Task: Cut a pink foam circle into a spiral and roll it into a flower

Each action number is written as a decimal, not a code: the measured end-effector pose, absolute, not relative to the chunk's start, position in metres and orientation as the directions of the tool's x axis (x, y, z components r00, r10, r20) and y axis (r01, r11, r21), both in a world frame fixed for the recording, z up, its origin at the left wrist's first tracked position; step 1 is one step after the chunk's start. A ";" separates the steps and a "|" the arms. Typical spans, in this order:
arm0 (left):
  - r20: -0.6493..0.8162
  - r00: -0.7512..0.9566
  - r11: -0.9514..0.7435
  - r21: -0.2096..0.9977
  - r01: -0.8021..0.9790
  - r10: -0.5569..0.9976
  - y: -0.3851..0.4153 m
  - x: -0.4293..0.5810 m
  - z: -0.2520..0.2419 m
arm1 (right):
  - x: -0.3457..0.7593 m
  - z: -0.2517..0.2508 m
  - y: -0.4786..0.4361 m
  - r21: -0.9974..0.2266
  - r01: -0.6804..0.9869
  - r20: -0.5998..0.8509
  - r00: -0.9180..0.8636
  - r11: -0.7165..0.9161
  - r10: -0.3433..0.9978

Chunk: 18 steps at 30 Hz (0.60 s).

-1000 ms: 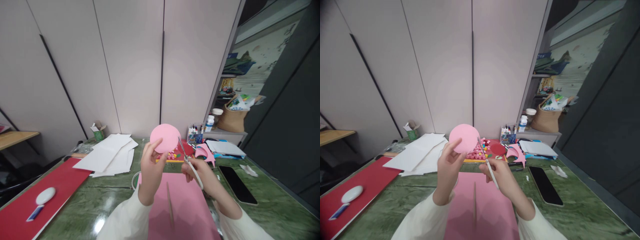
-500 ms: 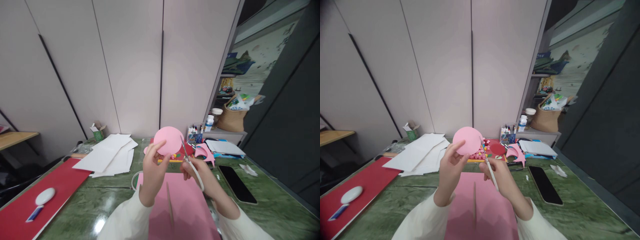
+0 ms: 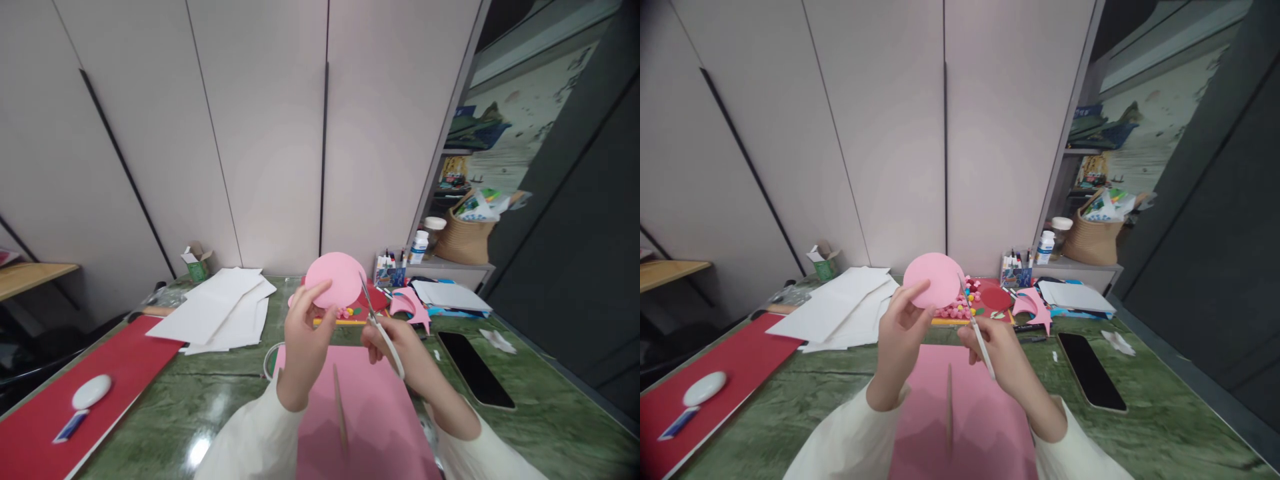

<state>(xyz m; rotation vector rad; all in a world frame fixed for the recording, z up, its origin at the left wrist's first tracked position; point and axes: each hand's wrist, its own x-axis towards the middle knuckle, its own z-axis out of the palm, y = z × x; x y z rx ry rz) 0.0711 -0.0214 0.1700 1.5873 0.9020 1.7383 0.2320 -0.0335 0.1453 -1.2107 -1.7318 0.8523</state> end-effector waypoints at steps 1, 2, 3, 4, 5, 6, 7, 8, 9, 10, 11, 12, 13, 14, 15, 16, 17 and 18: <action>0.580 -0.091 -0.581 0.814 0.019 0.810 -0.022 0.071 0.170 | 0.232 0.145 -0.033 -0.876 0.379 0.247 -0.182 0.300 0.952; 0.580 -0.090 -0.580 0.814 0.030 0.810 -0.022 0.070 0.171 | 0.232 0.145 -0.033 -0.878 0.376 0.246 -0.179 0.297 0.953; 0.579 -0.088 -0.578 0.815 0.038 0.810 -0.022 0.070 0.171 | 0.232 0.145 -0.033 -0.880 0.372 0.246 -0.177 0.296 0.953; 0.578 -0.086 -0.577 0.816 0.042 0.812 -0.022 0.070 0.171 | 0.232 0.145 -0.034 -0.881 0.369 0.244 -0.177 0.295 0.953; 0.577 -0.086 -0.575 0.817 0.044 0.813 -0.022 0.070 0.171 | 0.232 0.145 -0.034 -0.883 0.366 0.244 -0.178 0.294 0.953; 0.575 -0.086 -0.573 0.818 0.048 0.813 -0.022 0.070 0.171 | 0.232 0.146 -0.034 -0.885 0.361 0.244 -0.180 0.294 0.953; 0.574 -0.089 -0.572 0.819 0.052 0.814 -0.022 0.070 0.170 | 0.232 0.146 -0.034 -0.887 0.356 0.242 -0.184 0.294 0.953; 0.572 -0.089 -0.569 0.821 0.055 0.816 -0.022 0.070 0.170 | 0.232 0.146 -0.034 -0.890 0.351 0.239 -0.186 0.292 0.953; 0.570 -0.092 -0.567 0.822 0.058 0.816 -0.022 0.070 0.170 | 0.232 0.147 -0.034 -0.892 0.347 0.237 -0.187 0.290 0.953; 0.570 -0.098 -0.566 0.822 0.060 0.816 -0.022 0.070 0.170 | 0.232 0.147 -0.034 -0.894 0.344 0.233 -0.188 0.287 0.954; 0.569 -0.104 -0.566 0.822 0.059 0.815 -0.022 0.071 0.169 | 0.232 0.146 -0.034 -0.897 0.341 0.229 -0.189 0.282 0.955; 0.570 -0.114 -0.568 0.821 0.054 0.814 -0.021 0.071 0.169 | 0.231 0.146 -0.033 -0.899 0.340 0.224 -0.189 0.277 0.956; 0.572 -0.128 -0.571 0.820 0.047 0.810 -0.021 0.071 0.168 | 0.231 0.146 -0.033 -0.900 0.339 0.220 -0.188 0.274 0.957; 0.575 -0.144 -0.576 0.817 0.037 0.806 -0.020 0.072 0.168 | 0.231 0.145 -0.033 -0.901 0.339 0.218 -0.188 0.272 0.958; 0.577 -0.160 -0.581 0.813 0.026 0.801 -0.020 0.072 0.167 | 0.231 0.145 -0.033 -0.902 0.337 0.217 -0.188 0.271 0.958; 0.579 -0.172 -0.585 0.811 0.017 0.797 -0.020 0.073 0.167 | 0.231 0.144 -0.032 -0.902 0.336 0.218 -0.186 0.271 0.958; 0.580 -0.185 -0.588 0.809 0.011 0.794 -0.019 0.073 0.167 | 0.230 0.144 -0.032 -0.903 0.334 0.220 -0.186 0.272 0.958; 0.579 -0.195 -0.589 0.808 0.011 0.791 -0.019 0.074 0.166 | 0.230 0.144 -0.032 -0.903 0.332 0.221 -0.185 0.273 0.957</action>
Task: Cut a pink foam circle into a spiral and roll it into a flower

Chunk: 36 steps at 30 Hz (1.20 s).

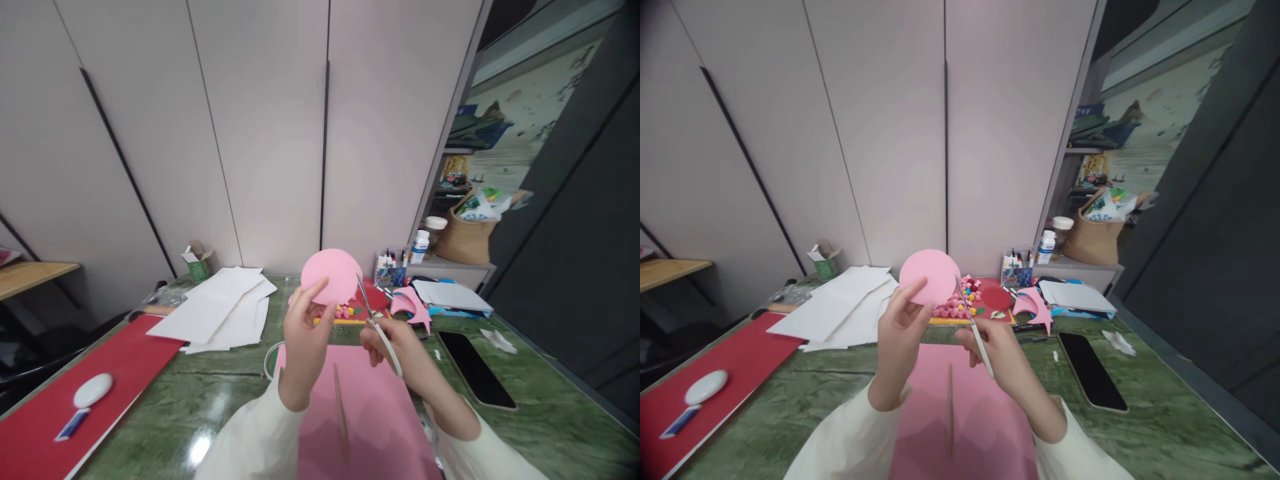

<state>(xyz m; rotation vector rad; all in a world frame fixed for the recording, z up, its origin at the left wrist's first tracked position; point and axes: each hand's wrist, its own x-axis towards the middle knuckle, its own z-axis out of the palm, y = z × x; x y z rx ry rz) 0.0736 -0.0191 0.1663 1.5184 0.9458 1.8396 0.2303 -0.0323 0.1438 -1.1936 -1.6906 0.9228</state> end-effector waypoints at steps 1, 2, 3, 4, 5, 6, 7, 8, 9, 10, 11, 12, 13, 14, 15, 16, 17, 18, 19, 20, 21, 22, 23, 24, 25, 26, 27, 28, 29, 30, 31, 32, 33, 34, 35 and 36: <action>0.577 -0.200 -0.586 0.810 0.015 0.792 -0.019 0.074 0.166 | 0.230 0.144 -0.032 -0.903 0.332 0.221 -0.185 0.272 0.958; 0.573 -0.200 -0.580 0.814 0.023 0.795 -0.019 0.074 0.166 | 0.230 0.143 -0.033 -0.903 0.334 0.219 -0.186 0.271 0.958; 0.567 -0.195 -0.573 0.819 0.030 0.800 -0.019 0.074 0.166 | 0.230 0.143 -0.033 -0.900 0.340 0.220 -0.185 0.272 0.958; 0.561 -0.185 -0.566 0.824 0.033 0.807 -0.019 0.073 0.166 | 0.230 0.143 -0.033 -0.896 0.347 0.222 -0.185 0.275 0.957; 0.556 -0.171 -0.560 0.828 0.032 0.813 -0.019 0.073 0.166 | 0.230 0.143 -0.033 -0.892 0.355 0.227 -0.185 0.281 0.956; 0.553 -0.155 -0.556 0.831 0.026 0.819 -0.019 0.073 0.166 | 0.230 0.143 -0.033 -0.885 0.365 0.235 -0.184 0.288 0.954; 0.553 -0.140 -0.556 0.831 0.019 0.821 -0.019 0.073 0.166 | 0.230 0.144 -0.033 -0.877 0.377 0.245 -0.183 0.298 0.952; 0.555 -0.128 -0.558 0.829 0.014 0.822 -0.019 0.073 0.166 | 0.231 0.144 -0.033 -0.869 0.389 0.254 -0.182 0.307 0.950; 0.560 -0.118 -0.562 0.827 0.013 0.820 -0.020 0.073 0.166 | 0.231 0.145 -0.034 -0.860 0.401 0.263 -0.180 0.315 0.948; 0.564 -0.107 -0.565 0.825 0.018 0.819 -0.020 0.073 0.166 | 0.231 0.145 -0.034 -0.852 0.412 0.272 -0.178 0.323 0.946; 0.567 -0.100 -0.568 0.823 0.024 0.817 -0.020 0.073 0.166 | 0.231 0.146 -0.034 -0.845 0.421 0.280 -0.176 0.330 0.944; 0.571 -0.095 -0.571 0.821 0.030 0.816 -0.020 0.073 0.166 | 0.231 0.147 -0.034 -0.840 0.426 0.287 -0.176 0.335 0.942; 0.572 -0.090 -0.572 0.820 0.032 0.815 -0.020 0.073 0.166 | 0.231 0.147 -0.034 -0.838 0.426 0.293 -0.176 0.341 0.940; 0.573 -0.086 -0.572 0.819 0.034 0.815 -0.020 0.073 0.166 | 0.231 0.147 -0.034 -0.836 0.424 0.299 -0.178 0.347 0.937; 0.573 -0.083 -0.572 0.820 0.037 0.815 -0.021 0.073 0.166 | 0.230 0.147 -0.035 -0.835 0.421 0.305 -0.180 0.353 0.935; 0.574 -0.081 -0.572 0.819 0.041 0.815 -0.021 0.073 0.166 | 0.230 0.147 -0.035 -0.834 0.420 0.309 -0.183 0.358 0.933; 0.574 -0.080 -0.573 0.818 0.045 0.815 -0.021 0.072 0.166 | 0.230 0.146 -0.035 -0.832 0.420 0.312 -0.186 0.362 0.932; 0.575 -0.079 -0.573 0.818 0.049 0.814 -0.021 0.072 0.166 | 0.230 0.146 -0.034 -0.832 0.421 0.311 -0.186 0.362 0.932; 0.576 -0.079 -0.574 0.817 0.052 0.814 -0.021 0.072 0.166 | 0.230 0.146 -0.034 -0.833 0.422 0.307 -0.185 0.357 0.934; 0.577 -0.081 -0.575 0.817 0.053 0.813 -0.021 0.072 0.166 | 0.230 0.146 -0.034 -0.837 0.422 0.300 -0.182 0.350 0.936; 0.577 -0.082 -0.575 0.816 0.053 0.812 -0.021 0.072 0.167 | 0.230 0.146 -0.034 -0.841 0.420 0.292 -0.179 0.341 0.940; 0.577 -0.083 -0.575 0.817 0.053 0.812 -0.021 0.072 0.167 | 0.230 0.146 -0.033 -0.845 0.418 0.285 -0.176 0.333 0.942; 0.576 -0.084 -0.574 0.817 0.054 0.813 -0.021 0.072 0.168 | 0.230 0.146 -0.033 -0.848 0.416 0.279 -0.174 0.327 0.944; 0.574 -0.084 -0.572 0.819 0.056 0.814 -0.021 0.072 0.168 | 0.230 0.146 -0.033 -0.849 0.417 0.275 -0.175 0.324 0.945; 0.572 -0.084 -0.569 0.820 0.060 0.816 -0.022 0.072 0.169 | 0.230 0.145 -0.032 -0.849 0.418 0.272 -0.178 0.323 0.946; 0.570 -0.083 -0.566 0.822 0.065 0.818 -0.022 0.072 0.169 | 0.231 0.145 -0.032 -0.848 0.420 0.271 -0.182 0.324 0.945; 0.567 -0.083 -0.563 0.824 0.070 0.820 -0.022 0.072 0.170 | 0.231 0.145 -0.032 -0.846 0.421 0.272 -0.186 0.326 0.944; 0.564 -0.084 -0.560 0.825 0.073 0.821 -0.023 0.071 0.170 | 0.231 0.144 -0.031 -0.845 0.421 0.274 -0.190 0.330 0.943; 0.562 -0.084 -0.557 0.827 0.072 0.823 -0.023 0.071 0.171 | 0.231 0.144 -0.031 -0.845 0.419 0.276 -0.193 0.334 0.941; 0.558 -0.086 -0.554 0.830 0.068 0.826 -0.023 0.072 0.171 | 0.231 0.143 -0.031 -0.845 0.416 0.279 -0.194 0.336 0.941; 0.553 -0.088 -0.550 0.833 0.062 0.828 -0.023 0.072 0.171 | 0.231 0.143 -0.031 -0.846 0.414 0.280 -0.193 0.336 0.941; 0.548 -0.089 -0.545 0.837 0.054 0.832 -0.023 0.072 0.171 | 0.231 0.143 -0.031 -0.848 0.411 0.278 -0.192 0.334 0.941; 0.541 -0.089 -0.539 0.841 0.046 0.836 -0.024 0.072 0.171 | 0.231 0.143 -0.031 -0.851 0.408 0.274 -0.190 0.329 0.943; 0.534 -0.089 -0.533 0.845 0.040 0.841 -0.024 0.072 0.171 | 0.231 0.143 -0.031 -0.854 0.407 0.269 -0.187 0.324 0.945; 0.528 -0.089 -0.527 0.849 0.036 0.845 -0.024 0.072 0.171 | 0.230 0.144 -0.031 -0.856 0.406 0.266 -0.185 0.320 0.946; 0.525 -0.090 -0.524 0.851 0.035 0.847 -0.024 0.072 0.171 | 0.230 0.144 -0.032 -0.856 0.406 0.266 -0.184 0.319 0.946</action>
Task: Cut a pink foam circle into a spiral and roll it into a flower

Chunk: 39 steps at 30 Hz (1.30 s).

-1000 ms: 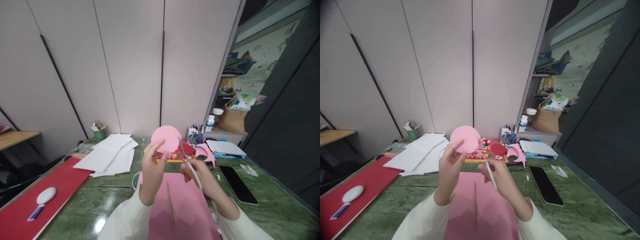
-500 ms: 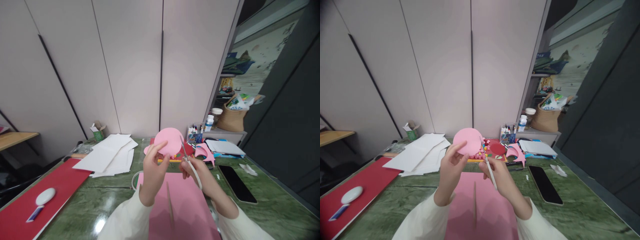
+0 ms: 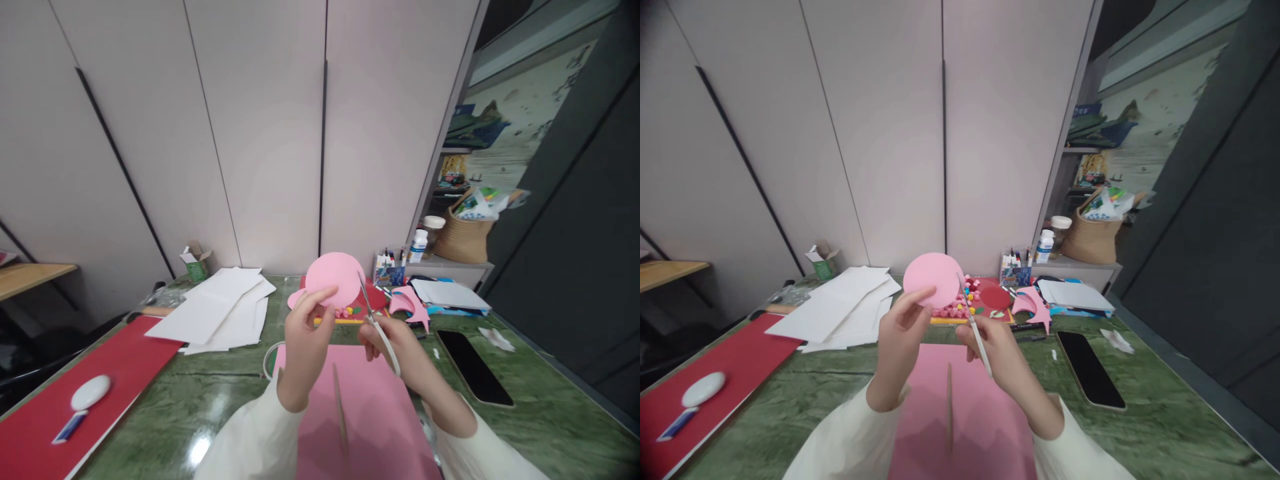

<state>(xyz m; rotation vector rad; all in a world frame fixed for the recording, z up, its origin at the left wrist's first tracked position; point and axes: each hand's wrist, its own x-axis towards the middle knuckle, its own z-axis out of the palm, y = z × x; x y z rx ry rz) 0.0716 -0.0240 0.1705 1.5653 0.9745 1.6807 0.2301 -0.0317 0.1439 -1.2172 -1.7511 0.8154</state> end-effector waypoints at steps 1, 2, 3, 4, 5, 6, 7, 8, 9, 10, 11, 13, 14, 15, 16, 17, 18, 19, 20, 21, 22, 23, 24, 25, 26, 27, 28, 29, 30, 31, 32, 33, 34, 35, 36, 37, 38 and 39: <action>0.522 -0.090 -0.521 0.853 0.036 0.848 -0.024 0.071 0.170 | 0.230 0.144 -0.032 -0.856 0.406 0.267 -0.184 0.320 0.946; 0.520 -0.090 -0.519 0.854 0.040 0.849 -0.024 0.071 0.170 | 0.230 0.144 -0.032 -0.855 0.407 0.269 -0.183 0.322 0.946; 0.519 -0.090 -0.517 0.855 0.043 0.850 -0.024 0.071 0.170 | 0.229 0.144 -0.032 -0.854 0.407 0.271 -0.181 0.323 0.945; 0.517 -0.090 -0.515 0.856 0.044 0.851 -0.024 0.071 0.170 | 0.229 0.144 -0.032 -0.855 0.406 0.272 -0.181 0.324 0.945; 0.514 -0.088 -0.513 0.858 0.041 0.853 -0.025 0.071 0.170 | 0.229 0.144 -0.032 -0.856 0.403 0.273 -0.181 0.324 0.945; 0.512 -0.087 -0.511 0.859 0.037 0.855 -0.025 0.071 0.170 | 0.229 0.143 -0.032 -0.858 0.400 0.273 -0.180 0.323 0.945; 0.510 -0.087 -0.509 0.860 0.031 0.856 -0.025 0.071 0.170 | 0.229 0.143 -0.031 -0.860 0.397 0.271 -0.178 0.321 0.946; 0.509 -0.091 -0.509 0.860 0.024 0.856 -0.025 0.071 0.169 | 0.229 0.142 -0.031 -0.862 0.395 0.268 -0.177 0.318 0.947; 0.507 -0.096 -0.508 0.861 0.016 0.856 -0.024 0.072 0.169 | 0.229 0.142 -0.031 -0.864 0.395 0.263 -0.176 0.313 0.949; 0.505 -0.105 -0.507 0.862 0.007 0.857 -0.024 0.073 0.168 | 0.229 0.142 -0.031 -0.866 0.396 0.257 -0.174 0.306 0.951; 0.501 -0.118 -0.505 0.863 -0.003 0.858 -0.024 0.073 0.168 | 0.228 0.142 -0.031 -0.868 0.396 0.250 -0.172 0.299 0.953; 0.492 -0.142 -0.500 0.865 -0.025 0.859 -0.024 0.075 0.167 | 0.227 0.142 -0.032 -0.874 0.391 0.239 -0.174 0.289 0.955; 0.489 -0.150 -0.499 0.866 -0.032 0.859 -0.024 0.076 0.167 | 0.226 0.143 -0.032 -0.876 0.386 0.237 -0.177 0.288 0.955; 0.488 -0.155 -0.499 0.866 -0.035 0.859 -0.024 0.076 0.166 | 0.225 0.143 -0.033 -0.877 0.383 0.238 -0.179 0.291 0.955; 0.489 -0.157 -0.499 0.866 -0.032 0.858 -0.024 0.076 0.166 | 0.225 0.143 -0.033 -0.875 0.384 0.242 -0.181 0.295 0.953; 0.492 -0.157 -0.501 0.865 -0.025 0.856 -0.024 0.076 0.166 | 0.225 0.144 -0.034 -0.871 0.390 0.246 -0.182 0.300 0.952; 0.497 -0.153 -0.505 0.863 -0.014 0.854 -0.024 0.076 0.166 | 0.225 0.144 -0.034 -0.864 0.400 0.252 -0.183 0.306 0.950; 0.504 -0.145 -0.510 0.860 -0.001 0.851 -0.025 0.076 0.166 | 0.225 0.145 -0.034 -0.857 0.411 0.259 -0.181 0.312 0.949; 0.512 -0.132 -0.515 0.857 0.012 0.849 -0.025 0.076 0.166 | 0.225 0.145 -0.034 -0.850 0.420 0.266 -0.179 0.318 0.947; 0.520 -0.118 -0.521 0.853 0.023 0.846 -0.025 0.075 0.166 | 0.225 0.146 -0.035 -0.844 0.426 0.275 -0.175 0.324 0.945; 0.527 -0.102 -0.526 0.850 0.032 0.844 -0.025 0.075 0.166 | 0.225 0.147 -0.035 -0.841 0.429 0.284 -0.171 0.331 0.943; 0.532 -0.087 -0.531 0.847 0.040 0.842 -0.025 0.075 0.166 | 0.225 0.148 -0.035 -0.838 0.429 0.292 -0.167 0.336 0.942; 0.536 -0.075 -0.534 0.845 0.046 0.841 -0.024 0.075 0.166 | 0.225 0.149 -0.035 -0.837 0.428 0.299 -0.165 0.341 0.940; 0.538 -0.067 -0.536 0.843 0.052 0.840 -0.024 0.075 0.166 | 0.225 0.149 -0.035 -0.836 0.428 0.303 -0.164 0.344 0.939; 0.539 -0.061 -0.537 0.842 0.057 0.840 -0.024 0.075 0.166 | 0.225 0.149 -0.036 -0.835 0.427 0.305 -0.164 0.347 0.938; 0.540 -0.058 -0.537 0.841 0.060 0.840 -0.024 0.074 0.167 | 0.224 0.149 -0.036 -0.834 0.428 0.307 -0.164 0.348 0.937; 0.540 -0.054 -0.537 0.841 0.063 0.840 -0.024 0.074 0.167 | 0.224 0.149 -0.036 -0.834 0.427 0.308 -0.167 0.350 0.937; 0.540 -0.052 -0.536 0.841 0.065 0.840 -0.025 0.074 0.167 | 0.224 0.148 -0.036 -0.834 0.425 0.308 -0.169 0.351 0.936; 0.540 -0.052 -0.537 0.841 0.066 0.840 -0.025 0.074 0.167 | 0.224 0.148 -0.036 -0.836 0.423 0.307 -0.170 0.351 0.936; 0.542 -0.052 -0.538 0.840 0.067 0.839 -0.025 0.074 0.167 | 0.224 0.147 -0.035 -0.838 0.419 0.304 -0.171 0.348 0.937; 0.544 -0.052 -0.541 0.839 0.068 0.837 -0.025 0.074 0.167 | 0.224 0.146 -0.035 -0.841 0.417 0.300 -0.171 0.344 0.939; 0.545 -0.053 -0.542 0.838 0.069 0.837 -0.026 0.074 0.167 | 0.225 0.145 -0.035 -0.844 0.414 0.296 -0.171 0.341 0.940; 0.544 -0.052 -0.541 0.838 0.070 0.837 -0.026 0.074 0.167 | 0.225 0.145 -0.034 -0.847 0.411 0.293 -0.170 0.338 0.941; 0.543 -0.053 -0.539 0.839 0.071 0.838 -0.026 0.074 0.166 | 0.225 0.144 -0.034 -0.850 0.407 0.290 -0.169 0.335 0.942; 0.541 -0.054 -0.537 0.840 0.071 0.839 -0.026 0.074 0.166 | 0.225 0.143 -0.033 -0.853 0.402 0.288 -0.169 0.333 0.942; 0.539 -0.055 -0.535 0.842 0.070 0.841 -0.026 0.074 0.166 | 0.225 0.143 -0.033 -0.856 0.397 0.286 -0.169 0.331 0.943; 0.537 -0.057 -0.533 0.843 0.069 0.842 -0.026 0.074 0.166 | 0.225 0.142 -0.033 -0.860 0.392 0.282 -0.169 0.327 0.944; 0.537 -0.060 -0.533 0.843 0.068 0.842 -0.027 0.074 0.166 | 0.225 0.142 -0.032 -0.864 0.387 0.277 -0.170 0.323 0.946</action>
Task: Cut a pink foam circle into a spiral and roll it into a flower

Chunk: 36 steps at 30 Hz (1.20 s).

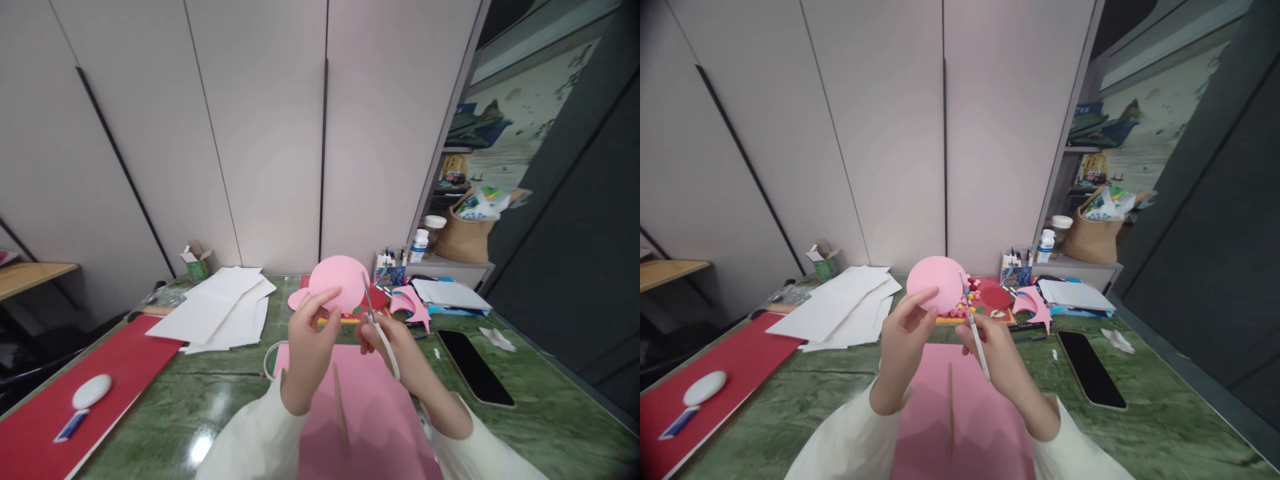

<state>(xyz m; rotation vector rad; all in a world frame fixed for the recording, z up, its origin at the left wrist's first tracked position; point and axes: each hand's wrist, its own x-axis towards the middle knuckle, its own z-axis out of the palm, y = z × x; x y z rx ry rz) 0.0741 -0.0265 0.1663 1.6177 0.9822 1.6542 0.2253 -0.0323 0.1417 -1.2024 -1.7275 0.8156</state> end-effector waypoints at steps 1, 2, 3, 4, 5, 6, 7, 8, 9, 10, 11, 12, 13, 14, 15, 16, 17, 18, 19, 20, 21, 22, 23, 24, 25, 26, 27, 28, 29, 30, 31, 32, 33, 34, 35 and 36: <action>0.537 -0.061 -0.534 0.843 0.067 0.841 -0.027 0.074 0.166 | 0.225 0.141 -0.032 -0.867 0.382 0.275 -0.172 0.321 0.946; 0.538 -0.063 -0.534 0.843 0.066 0.841 -0.027 0.074 0.166 | 0.225 0.141 -0.032 -0.868 0.377 0.274 -0.175 0.322 0.946; 0.539 -0.063 -0.535 0.842 0.065 0.840 -0.027 0.074 0.166 | 0.225 0.140 -0.032 -0.869 0.375 0.275 -0.179 0.324 0.945; 0.540 -0.065 -0.536 0.842 0.063 0.839 -0.027 0.074 0.167 | 0.226 0.140 -0.032 -0.868 0.375 0.276 -0.182 0.326 0.944; 0.541 -0.066 -0.537 0.841 0.063 0.838 -0.027 0.074 0.167 | 0.226 0.140 -0.032 -0.865 0.379 0.279 -0.183 0.329 0.943; 0.542 -0.066 -0.538 0.840 0.064 0.838 -0.027 0.074 0.167 | 0.226 0.139 -0.032 -0.861 0.386 0.280 -0.182 0.331 0.942; 0.542 -0.065 -0.539 0.840 0.064 0.838 -0.026 0.074 0.167 | 0.226 0.139 -0.032 -0.857 0.395 0.281 -0.179 0.331 0.943; 0.543 -0.064 -0.539 0.840 0.065 0.837 -0.026 0.073 0.168 | 0.226 0.139 -0.032 -0.853 0.404 0.281 -0.177 0.330 0.943; 0.543 -0.065 -0.540 0.840 0.063 0.837 -0.026 0.073 0.168 | 0.226 0.140 -0.032 -0.850 0.412 0.281 -0.174 0.329 0.944; 0.543 -0.067 -0.540 0.839 0.059 0.837 -0.027 0.073 0.169 | 0.226 0.140 -0.033 -0.848 0.418 0.280 -0.172 0.327 0.945; 0.543 -0.071 -0.540 0.840 0.053 0.837 -0.027 0.073 0.169 | 0.226 0.140 -0.033 -0.846 0.422 0.277 -0.171 0.324 0.945; 0.542 -0.075 -0.540 0.841 0.046 0.837 -0.027 0.073 0.169 | 0.226 0.141 -0.033 -0.846 0.425 0.274 -0.170 0.321 0.947; 0.540 -0.080 -0.539 0.841 0.039 0.838 -0.027 0.072 0.169 | 0.226 0.141 -0.033 -0.846 0.427 0.272 -0.170 0.319 0.947; 0.538 -0.083 -0.537 0.843 0.034 0.839 -0.027 0.072 0.169 | 0.225 0.142 -0.033 -0.846 0.428 0.271 -0.171 0.319 0.947; 0.535 -0.086 -0.535 0.845 0.029 0.840 -0.027 0.072 0.170 | 0.225 0.142 -0.033 -0.845 0.429 0.271 -0.174 0.320 0.947; 0.531 -0.089 -0.531 0.847 0.028 0.843 -0.026 0.072 0.170 | 0.225 0.142 -0.033 -0.843 0.431 0.271 -0.176 0.322 0.946; 0.527 -0.092 -0.527 0.849 0.028 0.845 -0.026 0.072 0.170 | 0.225 0.142 -0.033 -0.842 0.431 0.272 -0.179 0.324 0.945; 0.523 -0.095 -0.523 0.852 0.028 0.847 -0.026 0.072 0.170 | 0.226 0.141 -0.033 -0.842 0.431 0.273 -0.182 0.326 0.945; 0.518 -0.097 -0.518 0.855 0.028 0.850 -0.026 0.072 0.170 | 0.226 0.141 -0.033 -0.842 0.430 0.273 -0.184 0.327 0.944; 0.515 -0.098 -0.515 0.857 0.029 0.851 -0.026 0.072 0.170 | 0.226 0.140 -0.032 -0.842 0.428 0.274 -0.185 0.328 0.944; 0.514 -0.098 -0.514 0.857 0.027 0.852 -0.026 0.072 0.170 | 0.227 0.140 -0.032 -0.842 0.427 0.275 -0.186 0.330 0.943; 0.514 -0.097 -0.515 0.857 0.026 0.852 -0.026 0.072 0.170 | 0.227 0.139 -0.031 -0.841 0.427 0.277 -0.186 0.332 0.943; 0.516 -0.097 -0.517 0.856 0.024 0.851 -0.027 0.072 0.170 | 0.227 0.139 -0.031 -0.840 0.428 0.278 -0.186 0.333 0.942; 0.519 -0.096 -0.519 0.854 0.022 0.850 -0.027 0.072 0.170 | 0.227 0.138 -0.031 -0.839 0.429 0.280 -0.187 0.334 0.942; 0.521 -0.093 -0.522 0.853 0.019 0.848 -0.027 0.073 0.170 | 0.227 0.138 -0.031 -0.839 0.428 0.280 -0.187 0.335 0.942; 0.522 -0.090 -0.523 0.852 0.015 0.848 -0.027 0.073 0.170 | 0.226 0.139 -0.030 -0.841 0.426 0.278 -0.187 0.333 0.942; 0.522 -0.088 -0.524 0.852 0.009 0.848 -0.027 0.073 0.170 | 0.226 0.139 -0.031 -0.843 0.424 0.276 -0.187 0.331 0.943; 0.521 -0.087 -0.523 0.852 0.003 0.849 -0.027 0.073 0.170 | 0.225 0.139 -0.031 -0.846 0.421 0.274 -0.185 0.328 0.944; 0.520 -0.088 -0.522 0.853 -0.001 0.850 -0.027 0.073 0.169 | 0.225 0.139 -0.031 -0.848 0.419 0.271 -0.183 0.325 0.945; 0.518 -0.090 -0.520 0.854 -0.003 0.851 -0.027 0.073 0.169 | 0.225 0.139 -0.031 -0.850 0.417 0.269 -0.180 0.321 0.946; 0.516 -0.093 -0.519 0.855 -0.005 0.852 -0.026 0.074 0.169 | 0.224 0.140 -0.031 -0.852 0.415 0.269 -0.178 0.320 0.947; 0.515 -0.096 -0.517 0.856 -0.006 0.852 -0.026 0.074 0.169 | 0.224 0.140 -0.032 -0.852 0.414 0.271 -0.177 0.321 0.946; 0.514 -0.099 -0.518 0.856 -0.009 0.852 -0.025 0.074 0.169 | 0.224 0.140 -0.032 -0.853 0.411 0.272 -0.178 0.323 0.946; 0.515 -0.102 -0.519 0.855 -0.015 0.851 -0.025 0.075 0.168 | 0.224 0.140 -0.032 -0.854 0.408 0.273 -0.179 0.323 0.945; 0.516 -0.106 -0.521 0.853 -0.021 0.850 -0.025 0.075 0.168 | 0.223 0.140 -0.032 -0.856 0.403 0.272 -0.179 0.322 0.946; 0.517 -0.109 -0.522 0.853 -0.025 0.849 -0.025 0.075 0.168 | 0.223 0.141 -0.032 -0.860 0.398 0.269 -0.179 0.320 0.946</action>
